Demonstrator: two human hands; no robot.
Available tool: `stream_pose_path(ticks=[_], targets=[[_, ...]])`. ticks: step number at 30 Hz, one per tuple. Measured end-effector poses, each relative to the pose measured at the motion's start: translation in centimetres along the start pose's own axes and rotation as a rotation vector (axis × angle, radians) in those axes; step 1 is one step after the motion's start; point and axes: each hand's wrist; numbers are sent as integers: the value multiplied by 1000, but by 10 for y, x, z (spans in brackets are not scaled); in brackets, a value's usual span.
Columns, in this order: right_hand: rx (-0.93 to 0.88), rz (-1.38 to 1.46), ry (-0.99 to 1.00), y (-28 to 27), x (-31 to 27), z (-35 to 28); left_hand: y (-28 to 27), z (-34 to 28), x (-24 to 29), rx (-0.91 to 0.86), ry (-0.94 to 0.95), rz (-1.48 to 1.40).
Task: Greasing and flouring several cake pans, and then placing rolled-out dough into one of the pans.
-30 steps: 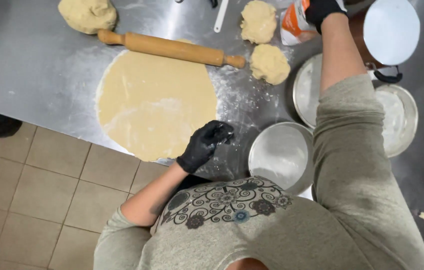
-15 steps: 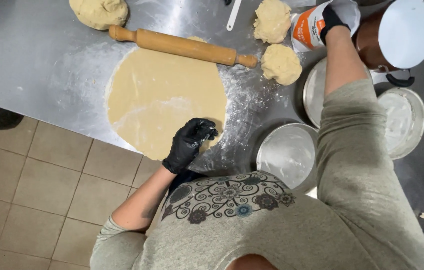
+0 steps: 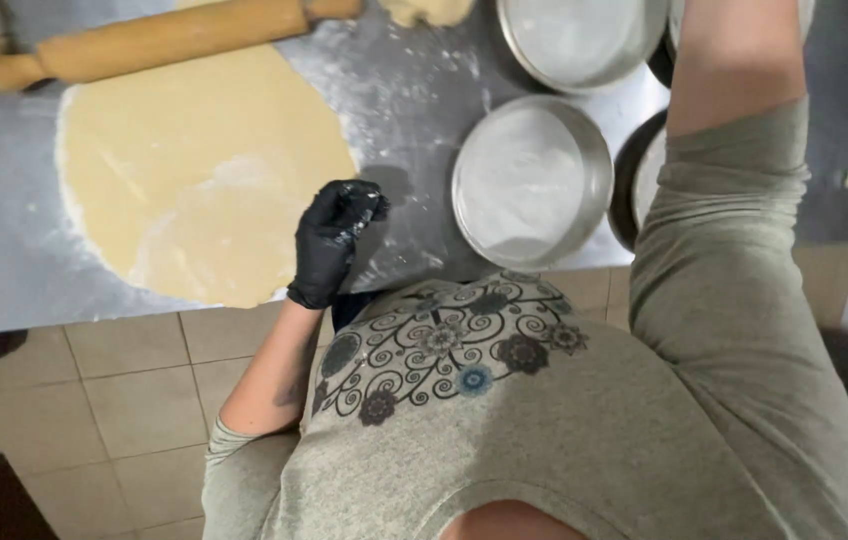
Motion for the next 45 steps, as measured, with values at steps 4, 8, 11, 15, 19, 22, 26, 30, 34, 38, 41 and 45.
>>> stream_pose_path(ticks=[4,8,11,15,19,22,26,30,34,38,41,45], targets=[[-39,-23,59,73,-18,7,21,5,-9,-12,-10,135],[341,366,317,106,-81,-4,46,11,-24,-7,-4,246],[177,-235,223,141,0,-35,65,15,-36,12,69,97],[339,158,346,166,-9,-18,92,19,-33,-5,138,106],[294,-319,405,165,-22,-33,102,-2,-40,52,188,198],[227,-512,380,162,-12,-54,98,-10,-50,114,188,182],[424,-321,414,175,-18,-54,101,-24,-50,188,129,175],[275,-362,346,181,19,-48,105,-24,-48,165,161,231],[477,151,372,162,8,-68,112,-23,-47,154,142,225],[515,216,438,159,-24,-75,109,-16,-56,100,137,264],[497,-16,249,173,-18,-58,124,-9,-50,74,97,292],[406,-495,80,195,2,-48,132,4,-53,17,109,191]])
Point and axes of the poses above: each hand's wrist, its own z-axis towards the middle knuckle, its own y-axis out of the palm, x = y × z, and after that the axes turned 7 degrees about -z, right-handed
